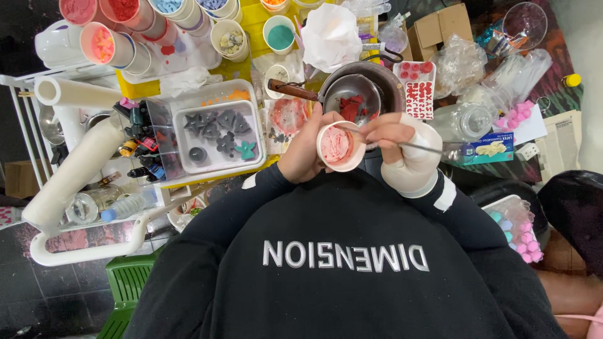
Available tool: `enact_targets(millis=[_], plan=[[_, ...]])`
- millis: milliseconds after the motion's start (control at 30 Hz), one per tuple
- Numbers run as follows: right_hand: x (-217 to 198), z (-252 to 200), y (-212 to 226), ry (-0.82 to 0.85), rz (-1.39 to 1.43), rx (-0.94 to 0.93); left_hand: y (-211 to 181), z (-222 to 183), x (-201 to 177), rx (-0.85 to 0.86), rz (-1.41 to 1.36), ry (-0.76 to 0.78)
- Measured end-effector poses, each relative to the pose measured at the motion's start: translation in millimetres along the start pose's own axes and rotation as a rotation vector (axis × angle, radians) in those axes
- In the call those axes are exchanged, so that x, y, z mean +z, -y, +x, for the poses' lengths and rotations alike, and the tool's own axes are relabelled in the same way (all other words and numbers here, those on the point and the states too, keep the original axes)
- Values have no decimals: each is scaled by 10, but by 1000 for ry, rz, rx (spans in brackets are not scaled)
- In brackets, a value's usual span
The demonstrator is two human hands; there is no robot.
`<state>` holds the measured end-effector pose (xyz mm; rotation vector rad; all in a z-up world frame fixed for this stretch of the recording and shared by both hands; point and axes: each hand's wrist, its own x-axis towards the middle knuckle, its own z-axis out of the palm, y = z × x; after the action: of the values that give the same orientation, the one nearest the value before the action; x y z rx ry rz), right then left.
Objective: Stirring red colorant into melted wax inside a small cup using a metal tool.
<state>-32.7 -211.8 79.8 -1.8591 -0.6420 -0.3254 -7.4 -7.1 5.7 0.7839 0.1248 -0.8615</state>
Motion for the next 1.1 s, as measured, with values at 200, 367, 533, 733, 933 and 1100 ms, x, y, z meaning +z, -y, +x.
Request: enact_targets(millis=[200,367,533,733,933,1100], plan=[[53,93,40,38,39,-14,107,17,-72,-20,-9,80],[-12,104,31,191,217,-8,61,-14,-4,-82,-70,14],[-45,4,22,50,198,18,108,16,-82,16,-127,20],[-43,17,95,80,89,-49,159,47,-176,119,-183,63],[-100,43,102,167,86,-144,84,9,-154,272,-63,99],[-79,105,61,310,35,-207,38,20,-206,331,-16,44]])
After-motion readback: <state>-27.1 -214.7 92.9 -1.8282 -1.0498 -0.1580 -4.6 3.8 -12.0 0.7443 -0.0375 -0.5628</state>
